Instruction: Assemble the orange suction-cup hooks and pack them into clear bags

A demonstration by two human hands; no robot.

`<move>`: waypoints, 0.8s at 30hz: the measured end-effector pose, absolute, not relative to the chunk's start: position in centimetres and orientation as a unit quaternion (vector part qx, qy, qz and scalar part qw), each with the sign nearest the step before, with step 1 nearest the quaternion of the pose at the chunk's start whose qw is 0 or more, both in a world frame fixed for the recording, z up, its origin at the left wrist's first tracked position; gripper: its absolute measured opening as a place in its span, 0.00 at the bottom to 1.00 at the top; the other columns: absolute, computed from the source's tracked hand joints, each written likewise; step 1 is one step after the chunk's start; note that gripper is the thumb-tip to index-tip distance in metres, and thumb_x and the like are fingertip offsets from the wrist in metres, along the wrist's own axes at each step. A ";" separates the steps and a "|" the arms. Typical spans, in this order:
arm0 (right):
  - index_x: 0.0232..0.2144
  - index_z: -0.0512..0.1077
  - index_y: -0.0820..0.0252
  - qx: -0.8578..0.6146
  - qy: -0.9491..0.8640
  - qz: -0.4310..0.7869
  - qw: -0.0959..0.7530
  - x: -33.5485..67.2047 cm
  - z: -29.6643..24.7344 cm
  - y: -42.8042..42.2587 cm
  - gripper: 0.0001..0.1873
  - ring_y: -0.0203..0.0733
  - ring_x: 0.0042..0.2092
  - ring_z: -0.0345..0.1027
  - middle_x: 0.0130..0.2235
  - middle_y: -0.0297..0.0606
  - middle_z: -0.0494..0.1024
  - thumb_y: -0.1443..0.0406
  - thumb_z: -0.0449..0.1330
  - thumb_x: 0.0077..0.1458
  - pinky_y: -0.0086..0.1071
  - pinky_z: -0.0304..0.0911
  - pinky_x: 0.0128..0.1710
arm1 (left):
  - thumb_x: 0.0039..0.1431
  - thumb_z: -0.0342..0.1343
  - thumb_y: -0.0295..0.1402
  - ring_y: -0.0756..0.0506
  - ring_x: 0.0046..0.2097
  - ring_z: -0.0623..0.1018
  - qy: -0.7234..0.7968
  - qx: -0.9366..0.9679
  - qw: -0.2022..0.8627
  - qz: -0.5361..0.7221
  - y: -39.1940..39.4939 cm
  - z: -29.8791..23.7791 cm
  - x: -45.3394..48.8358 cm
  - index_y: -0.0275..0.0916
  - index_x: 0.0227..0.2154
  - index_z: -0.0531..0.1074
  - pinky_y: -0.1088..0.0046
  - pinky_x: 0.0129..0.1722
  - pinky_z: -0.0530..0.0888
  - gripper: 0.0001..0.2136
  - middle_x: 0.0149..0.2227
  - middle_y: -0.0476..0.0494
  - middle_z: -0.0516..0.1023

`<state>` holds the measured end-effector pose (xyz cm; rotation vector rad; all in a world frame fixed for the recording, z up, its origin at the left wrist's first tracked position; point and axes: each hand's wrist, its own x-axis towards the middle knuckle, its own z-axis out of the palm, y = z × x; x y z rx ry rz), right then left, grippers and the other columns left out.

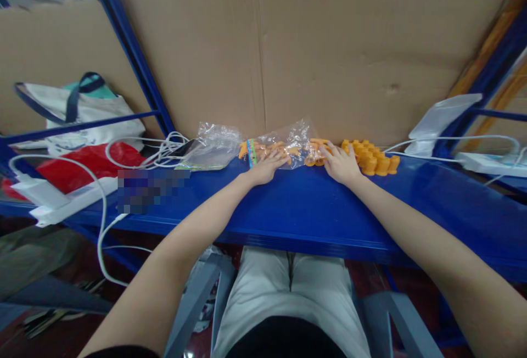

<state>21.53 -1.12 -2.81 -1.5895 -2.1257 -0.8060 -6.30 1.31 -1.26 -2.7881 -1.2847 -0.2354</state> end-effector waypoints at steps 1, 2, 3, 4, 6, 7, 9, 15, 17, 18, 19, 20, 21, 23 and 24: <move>0.62 0.64 0.59 -0.570 -0.750 -0.285 0.174 21.6 -2.8 -1.1 0.27 0.61 0.57 0.66 0.64 0.52 0.66 0.64 0.43 0.65 0.65 0.46 0.59 | 0.60 0.40 0.19 0.39 0.73 0.44 -0.423 -0.904 0.019 -0.060 1.6 -1.5 -6.3 0.46 0.68 0.55 0.46 0.68 0.47 0.33 0.73 0.44 0.47; 0.62 0.65 0.59 -0.577 -0.748 -0.283 0.167 21.6 -2.7 -1.2 0.26 0.61 0.56 0.67 0.63 0.52 0.67 0.63 0.42 0.66 0.65 0.46 0.59 | 0.61 0.40 0.20 0.38 0.73 0.45 -0.428 -0.902 0.008 -0.047 1.9 -1.6 -6.3 0.45 0.67 0.56 0.46 0.68 0.48 0.32 0.73 0.44 0.47; 0.61 0.66 0.59 -0.582 -0.746 -0.280 0.162 21.6 -2.7 -1.2 0.26 0.60 0.55 0.68 0.62 0.52 0.69 0.62 0.41 0.66 0.64 0.46 0.59 | 0.62 0.40 0.21 0.38 0.73 0.45 -0.433 -0.901 0.000 -0.040 2.2 -1.7 -6.2 0.45 0.67 0.57 0.47 0.68 0.49 0.30 0.73 0.44 0.47; 0.61 0.66 0.60 -0.587 -0.745 -0.276 0.157 21.6 -2.7 -1.2 0.27 0.60 0.54 0.69 0.60 0.52 0.71 0.62 0.41 0.67 0.64 0.45 0.59 | 0.63 0.41 0.23 0.37 0.73 0.46 -0.435 -0.900 -0.006 -0.037 2.4 -1.7 -6.2 0.45 0.66 0.58 0.47 0.68 0.50 0.29 0.72 0.44 0.48; 0.62 0.65 0.60 -0.595 -0.743 -0.267 0.152 21.6 -2.5 -1.3 0.27 0.59 0.53 0.69 0.57 0.52 0.73 0.61 0.40 0.67 0.63 0.45 0.60 | 0.65 0.41 0.26 0.37 0.72 0.46 -0.429 -0.902 -0.013 -0.038 2.6 -1.5 -6.3 0.44 0.66 0.60 0.48 0.68 0.50 0.26 0.72 0.43 0.50; 0.64 0.64 0.59 -0.597 -0.742 -0.263 0.151 21.6 -2.5 -1.3 0.28 0.59 0.53 0.69 0.56 0.51 0.73 0.60 0.40 0.67 0.63 0.45 0.60 | 0.66 0.41 0.28 0.37 0.72 0.46 -0.426 -0.904 -0.017 -0.039 2.6 -1.5 -6.4 0.44 0.66 0.60 0.49 0.68 0.51 0.25 0.72 0.44 0.51; 0.66 0.61 0.58 -0.600 -0.742 -0.257 0.153 21.6 -2.5 -1.3 0.29 0.59 0.53 0.69 0.57 0.51 0.73 0.59 0.40 0.68 0.63 0.45 0.60 | 0.67 0.42 0.31 0.38 0.73 0.46 -0.423 -0.905 -0.029 -0.038 2.4 -1.3 -6.6 0.42 0.66 0.59 0.52 0.68 0.51 0.25 0.71 0.44 0.52; 0.67 0.58 0.53 -0.606 -0.744 -0.232 0.159 22.1 -2.8 -0.6 0.29 0.59 0.54 0.69 0.58 0.49 0.72 0.56 0.40 0.67 0.67 0.44 0.60 | 0.66 0.45 0.33 0.38 0.71 0.52 -0.415 -0.907 -0.049 -0.053 1.6 -1.0 -6.8 0.44 0.65 0.62 0.55 0.69 0.52 0.25 0.71 0.47 0.53; 0.66 0.59 0.55 -0.609 -0.744 -0.227 0.153 22.1 -2.8 -0.4 0.28 0.59 0.54 0.68 0.57 0.50 0.73 0.57 0.41 0.67 0.66 0.44 0.60 | 0.66 0.45 0.33 0.38 0.71 0.53 -0.411 -0.909 -0.048 -0.054 1.4 -0.8 -6.7 0.43 0.64 0.62 0.57 0.69 0.52 0.24 0.71 0.47 0.53; 0.65 0.60 0.56 -0.612 -0.742 -0.228 0.151 22.1 -2.8 -0.4 0.28 0.60 0.54 0.69 0.56 0.51 0.74 0.58 0.42 0.67 0.66 0.44 0.59 | 0.66 0.45 0.33 0.38 0.71 0.53 -0.413 -0.908 -0.048 -0.053 1.3 -0.8 -6.6 0.42 0.64 0.63 0.57 0.69 0.52 0.24 0.71 0.46 0.53; 0.64 0.61 0.58 -0.616 -0.738 -0.230 0.151 22.1 -2.8 -0.4 0.28 0.60 0.53 0.69 0.55 0.52 0.74 0.58 0.42 0.66 0.66 0.44 0.59 | 0.66 0.45 0.33 0.39 0.71 0.53 -0.415 -0.907 -0.048 -0.052 1.2 -0.7 -6.6 0.41 0.64 0.63 0.57 0.69 0.52 0.24 0.71 0.46 0.53; 0.64 0.62 0.59 -0.619 -0.735 -0.233 0.153 22.0 -2.8 -0.4 0.28 0.60 0.53 0.69 0.54 0.53 0.74 0.58 0.42 0.66 0.66 0.44 0.59 | 0.66 0.45 0.33 0.39 0.71 0.53 -0.417 -0.906 -0.048 -0.052 1.1 -0.6 -6.6 0.41 0.64 0.62 0.57 0.69 0.51 0.24 0.71 0.46 0.53; 0.63 0.62 0.61 -0.621 -0.731 -0.236 0.155 22.0 -2.7 -0.4 0.28 0.61 0.52 0.69 0.53 0.54 0.75 0.58 0.42 0.66 0.66 0.44 0.59 | 0.66 0.45 0.33 0.39 0.71 0.53 -0.418 -0.906 -0.048 -0.052 1.1 -0.6 -6.5 0.41 0.64 0.63 0.57 0.69 0.51 0.24 0.71 0.46 0.53; 0.61 0.64 0.63 -0.622 -0.727 -0.243 0.160 22.0 -2.7 -0.5 0.27 0.61 0.52 0.69 0.52 0.55 0.75 0.58 0.43 0.66 0.65 0.44 0.59 | 0.66 0.45 0.33 0.39 0.71 0.54 -0.417 -0.906 -0.050 -0.054 1.0 -0.5 -6.6 0.41 0.64 0.63 0.58 0.69 0.51 0.24 0.71 0.46 0.53; 0.59 0.65 0.64 -0.622 -0.725 -0.247 0.162 21.9 -2.6 -0.5 0.26 0.61 0.52 0.69 0.51 0.55 0.75 0.58 0.43 0.65 0.64 0.43 0.59 | 0.66 0.45 0.33 0.39 0.71 0.54 -0.417 -0.906 -0.050 -0.055 1.0 -0.5 -6.6 0.41 0.64 0.63 0.58 0.69 0.52 0.24 0.71 0.45 0.53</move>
